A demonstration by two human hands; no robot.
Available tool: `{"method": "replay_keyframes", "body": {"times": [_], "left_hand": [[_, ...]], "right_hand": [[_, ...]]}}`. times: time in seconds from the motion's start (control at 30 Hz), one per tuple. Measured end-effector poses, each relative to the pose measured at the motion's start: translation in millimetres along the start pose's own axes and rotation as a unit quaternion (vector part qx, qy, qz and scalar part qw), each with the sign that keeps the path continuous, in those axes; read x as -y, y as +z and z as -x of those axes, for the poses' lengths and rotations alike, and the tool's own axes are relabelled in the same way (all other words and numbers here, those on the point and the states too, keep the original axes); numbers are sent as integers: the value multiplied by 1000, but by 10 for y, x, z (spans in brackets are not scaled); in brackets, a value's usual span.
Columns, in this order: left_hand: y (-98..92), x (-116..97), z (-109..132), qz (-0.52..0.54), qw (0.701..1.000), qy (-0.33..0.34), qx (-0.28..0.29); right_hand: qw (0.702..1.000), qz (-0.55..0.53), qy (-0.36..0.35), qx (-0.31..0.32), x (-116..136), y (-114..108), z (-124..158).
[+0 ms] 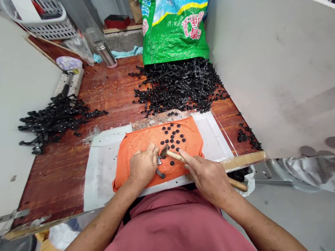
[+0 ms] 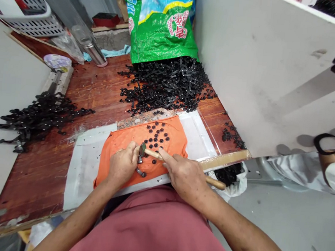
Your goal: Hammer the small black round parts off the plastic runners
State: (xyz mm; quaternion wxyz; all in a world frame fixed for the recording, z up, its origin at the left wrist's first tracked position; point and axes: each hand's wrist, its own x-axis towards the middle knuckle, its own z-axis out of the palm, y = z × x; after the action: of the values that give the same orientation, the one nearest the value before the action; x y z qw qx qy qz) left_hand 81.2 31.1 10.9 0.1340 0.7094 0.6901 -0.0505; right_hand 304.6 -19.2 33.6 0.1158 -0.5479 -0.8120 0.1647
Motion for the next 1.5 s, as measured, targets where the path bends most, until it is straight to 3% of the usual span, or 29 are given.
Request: {"method": "replay_keyframes", "body": {"times": [0.13,0.23,0.3,0.37,0.47,0.53,0.6,0.67,0.73,0.8,0.9,0.97,1.07,1.17,1.37,1.5], "left_hand": [[-33,36,12,32,999,27,4],[-241,217,-32,58,998,36,-11],[-523,458,-107,42,997,5,-57],[-901,786,-210,-10,989,-71,-129],[-1503,1322,-387,-109,942,-194,-250],[-1801,1580,-502,-152,912,-188,-331],[-1929,1672,-617,-166,894,-157,-386],[-1863,1585,-750,-167,914,-83,-360],[-1643,1365,-922,-164,951,31,-262],[-1364,1091,-1135,-189,956,91,-204],[-1041,747,-1494,-182,957,127,-186],[-959,621,-1718,-145,968,114,-168],[-1005,574,-1960,-119,978,98,-142],[-1141,614,-2049,-98,981,81,-148],[-1368,687,-1976,12,985,83,-148],[-1408,650,-1854,217,965,84,-122]], "right_hand": [[989,-122,50,-69,-176,-43,41],[977,-151,117,-92,-417,-25,122],[969,-165,155,-97,-595,24,179],[965,-173,169,-102,-749,93,224],[962,-181,175,-107,-886,191,255],[961,-183,180,-105,-913,231,253],[961,-181,186,-99,-912,249,241],[961,-177,191,-97,-908,253,227],[961,-175,195,-94,-908,253,216],[962,-172,196,-85,-909,250,208],[964,-162,195,-77,-900,244,198],[964,-162,193,-82,-886,241,193],[962,-166,193,-94,-864,241,191],[961,-159,202,-103,-844,230,190],[965,-158,197,-75,-804,157,163],[965,-155,201,-70,-797,175,176]]}}
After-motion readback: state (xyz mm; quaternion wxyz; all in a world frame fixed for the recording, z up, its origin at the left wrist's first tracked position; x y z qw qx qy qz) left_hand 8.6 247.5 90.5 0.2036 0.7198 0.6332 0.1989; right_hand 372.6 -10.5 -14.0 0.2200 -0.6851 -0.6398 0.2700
